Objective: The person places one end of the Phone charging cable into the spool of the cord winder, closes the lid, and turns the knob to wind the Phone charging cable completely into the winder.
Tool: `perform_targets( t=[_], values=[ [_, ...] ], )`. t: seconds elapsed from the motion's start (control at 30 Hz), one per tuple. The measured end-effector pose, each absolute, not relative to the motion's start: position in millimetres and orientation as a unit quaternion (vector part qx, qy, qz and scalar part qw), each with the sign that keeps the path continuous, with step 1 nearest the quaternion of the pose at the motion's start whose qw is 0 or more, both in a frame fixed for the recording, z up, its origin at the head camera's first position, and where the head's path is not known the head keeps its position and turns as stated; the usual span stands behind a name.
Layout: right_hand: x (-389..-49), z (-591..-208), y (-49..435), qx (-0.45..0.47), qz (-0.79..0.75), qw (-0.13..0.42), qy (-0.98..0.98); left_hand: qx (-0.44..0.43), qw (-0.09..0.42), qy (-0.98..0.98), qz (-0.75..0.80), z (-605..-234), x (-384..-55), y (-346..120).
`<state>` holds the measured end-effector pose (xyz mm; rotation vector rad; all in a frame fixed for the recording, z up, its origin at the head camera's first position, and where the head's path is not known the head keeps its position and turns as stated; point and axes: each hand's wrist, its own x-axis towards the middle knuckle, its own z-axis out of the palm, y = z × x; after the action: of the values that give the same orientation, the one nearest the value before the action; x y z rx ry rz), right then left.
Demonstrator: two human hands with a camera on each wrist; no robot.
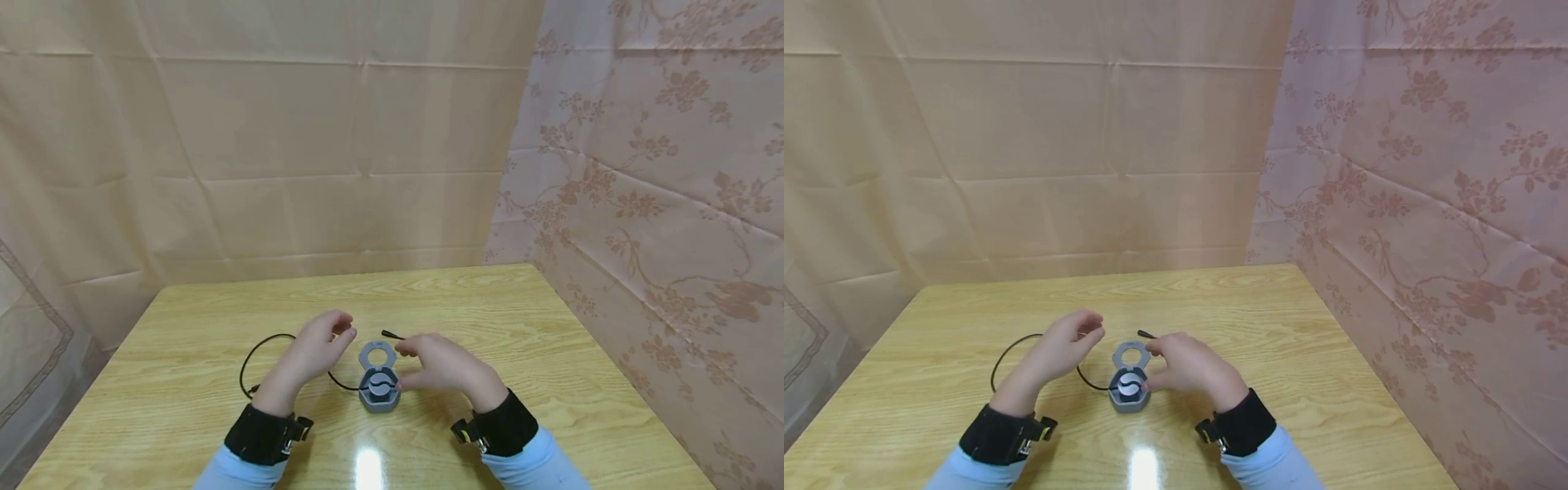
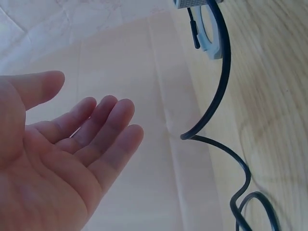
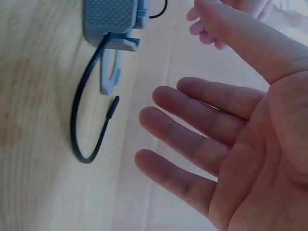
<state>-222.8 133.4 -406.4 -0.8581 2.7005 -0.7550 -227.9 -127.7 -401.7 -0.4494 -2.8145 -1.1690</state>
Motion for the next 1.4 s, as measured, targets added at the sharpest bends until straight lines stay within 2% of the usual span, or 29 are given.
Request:
perform_targets(
  t=[0.3, 0.63, 1.4],
  values=[
    [-221.1, -413.2, 131.3, -0.300, -0.228, 0.109, 0.920, -0.144, 0.003, -0.910, -0.388, -410.5, -232.3, -125.7],
    [-220.3, -421.8, 127.1, -0.318, -0.200, 0.105, 0.921, -0.138, -0.063, -0.912, -0.381, -423.2, -237.5, -120.3],
    [-217.4, -423.1, 115.7, -0.307, -0.166, 0.098, 0.932, -0.120, -0.131, -0.909, -0.378, -433.7, -245.4, -108.2]
  ],
)
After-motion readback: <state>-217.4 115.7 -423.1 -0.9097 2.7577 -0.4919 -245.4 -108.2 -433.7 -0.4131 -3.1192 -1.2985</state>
